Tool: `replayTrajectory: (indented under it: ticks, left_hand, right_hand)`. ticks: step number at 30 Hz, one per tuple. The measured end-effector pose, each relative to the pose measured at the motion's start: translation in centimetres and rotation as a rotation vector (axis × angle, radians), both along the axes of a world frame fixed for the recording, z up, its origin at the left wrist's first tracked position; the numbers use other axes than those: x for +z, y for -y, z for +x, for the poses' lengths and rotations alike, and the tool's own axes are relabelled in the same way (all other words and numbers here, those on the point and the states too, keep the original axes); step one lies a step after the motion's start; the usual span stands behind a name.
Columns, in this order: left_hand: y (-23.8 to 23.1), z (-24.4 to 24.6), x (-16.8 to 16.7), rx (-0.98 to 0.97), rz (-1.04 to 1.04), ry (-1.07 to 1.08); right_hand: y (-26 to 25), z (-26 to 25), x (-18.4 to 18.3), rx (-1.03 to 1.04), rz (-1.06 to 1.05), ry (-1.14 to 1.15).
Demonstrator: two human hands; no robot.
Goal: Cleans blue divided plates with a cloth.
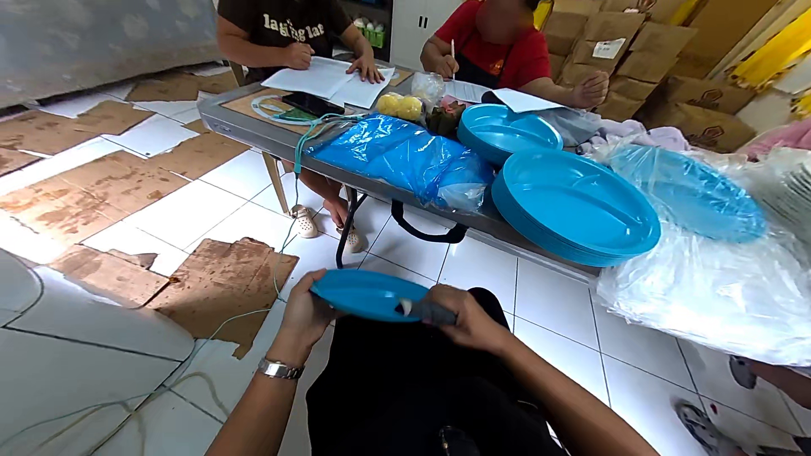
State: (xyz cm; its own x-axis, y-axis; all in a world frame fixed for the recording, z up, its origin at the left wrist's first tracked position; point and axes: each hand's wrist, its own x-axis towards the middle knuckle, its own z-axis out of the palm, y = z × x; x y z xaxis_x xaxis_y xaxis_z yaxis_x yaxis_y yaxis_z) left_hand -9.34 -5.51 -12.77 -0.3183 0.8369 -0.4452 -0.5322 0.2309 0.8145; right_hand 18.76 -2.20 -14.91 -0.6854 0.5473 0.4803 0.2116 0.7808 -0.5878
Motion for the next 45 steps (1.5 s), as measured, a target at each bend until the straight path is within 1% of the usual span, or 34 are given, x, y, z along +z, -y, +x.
replayTrajectory:
  ticks: [2,4,5,6,7,9,10,12,14,15,16,19,20,21,22,23,24,25,26,28,30,32,35,36,38,39,40,41,42,43,45]
  left_hand:
    - [0.6,-0.7,-1.3,-0.085,0.154,-0.255]
    - [0.8,-1.5,-2.4,-0.128,0.358,-0.472]
    - [1.0,-1.6,-2.4,-0.130,0.445,-0.471]
    - [1.2,-1.5,-2.1,-0.157,0.505,-0.395]
    - [1.4,-1.3,-1.7,-0.231,0.543,-0.283]
    - [1.9,-0.5,-0.7,-0.361,0.586,-0.147]
    - [2.2,0.1,-0.3,-0.377,0.606,-0.128]
    - [2.6,1.3,0.7,-0.355,0.643,-0.173]
    - [3.0,2.4,1.6,-0.314,0.658,-0.257]
    - [3.2,2.9,2.1,-0.287,0.652,-0.274]
    - [3.4,3.5,2.5,-0.249,0.641,-0.261]
    - [4.8,4.1,2.4,-0.093,0.622,-0.084]
    - [5.8,3.5,1.9,-0.058,0.628,-0.025]
    - [6.5,2.5,1.8,-0.060,0.633,-0.027]
    - [6.4,1.4,2.6,-0.048,0.597,-0.017]
    - [5.4,0.7,3.8,0.023,0.520,0.002]
    - [4.7,-0.2,4.9,0.078,0.467,-0.055]
    - [4.2,-0.7,5.7,0.124,0.459,-0.041]
    - [4.0,-1.3,5.9,0.139,0.501,0.044]
    - [3.9,-2.4,5.6,0.101,0.603,0.171]
    - [4.2,-2.7,5.2,0.035,0.646,0.196]
    - [4.5,-2.7,4.5,-0.048,0.666,0.204]
    - [4.2,-2.3,3.7,-0.095,0.657,0.205]
    - [4.0,-2.2,3.4,-0.101,0.664,0.204]
    - [3.5,-2.0,2.9,-0.108,0.672,0.178]
    - [3.4,-1.8,2.8,-0.090,0.662,0.118]
    - [3.2,-1.7,2.7,-0.063,0.653,0.002]
    - [2.9,-1.7,2.6,-0.038,0.653,-0.180]
    - [2.7,-1.9,2.6,-0.034,0.658,-0.415]
    - [2.6,-2.2,2.8,-0.062,0.675,-0.637]
    - [2.6,-2.7,3.8,-0.147,0.693,-0.964]
  right_hand:
    - [0.2,0.0,2.3,-0.009,-0.182,-0.175]
    - [-0.4,0.3,4.0,-0.126,-0.295,-0.325]
    - [-0.9,0.5,4.5,-0.220,-0.322,-0.395]
    - [-1.4,0.5,5.0,-0.329,-0.322,-0.451]
    - [-2.0,0.4,5.2,-0.437,-0.298,-0.494]
    - [-2.7,-0.1,5.3,-0.607,-0.184,-0.515]
    - [-2.7,-0.4,5.4,-0.644,-0.117,-0.484]
    - [-2.5,-1.4,5.9,-0.613,0.064,-0.363]
    - [-1.9,-3.6,6.5,-0.548,0.286,-0.225]
    - [-1.4,-4.9,6.6,-0.511,0.365,-0.175]
    - [-0.6,-6.3,6.5,-0.465,0.416,-0.128]
    - [2.8,-10.3,5.4,-0.260,0.469,0.023]
    - [4.0,-11.3,4.9,-0.195,0.502,0.042]
    - [4.9,-11.8,4.4,-0.147,0.544,0.054]
    - [5.5,-12.0,3.9,-0.110,0.587,0.064]
    - [5.7,-11.8,3.3,-0.093,0.639,0.082]
    - [5.7,-11.3,2.6,-0.096,0.688,0.092]
    - [5.5,-10.7,1.8,-0.115,0.716,0.081]
    - [5.2,-9.9,1.1,-0.153,0.719,0.050]
    - [3.7,-8.5,0.2,-0.286,0.641,-0.060]
    - [1.6,-7.0,0.6,-0.412,0.460,-0.195]
    - [-0.1,-5.3,2.3,-0.492,0.210,-0.305]
    - [-1.5,-3.3,5.7,-0.605,-0.118,-0.458]
    - [-1.7,-2.8,6.8,-0.606,-0.200,-0.482]
    - [-1.8,-2.5,7.8,-0.599,-0.271,-0.533]
    - [-1.8,-2.5,7.9,-0.606,-0.280,-0.564]
    - [-1.8,-2.6,7.8,-0.620,-0.277,-0.591]
    - [-1.9,-2.6,7.5,-0.630,-0.263,-0.610]
    - [-1.9,-2.7,7.1,-0.641,-0.239,-0.612]
    - [-1.9,-2.7,6.7,-0.645,-0.211,-0.598]
    - [-1.7,-2.8,5.6,-0.639,-0.121,-0.547]
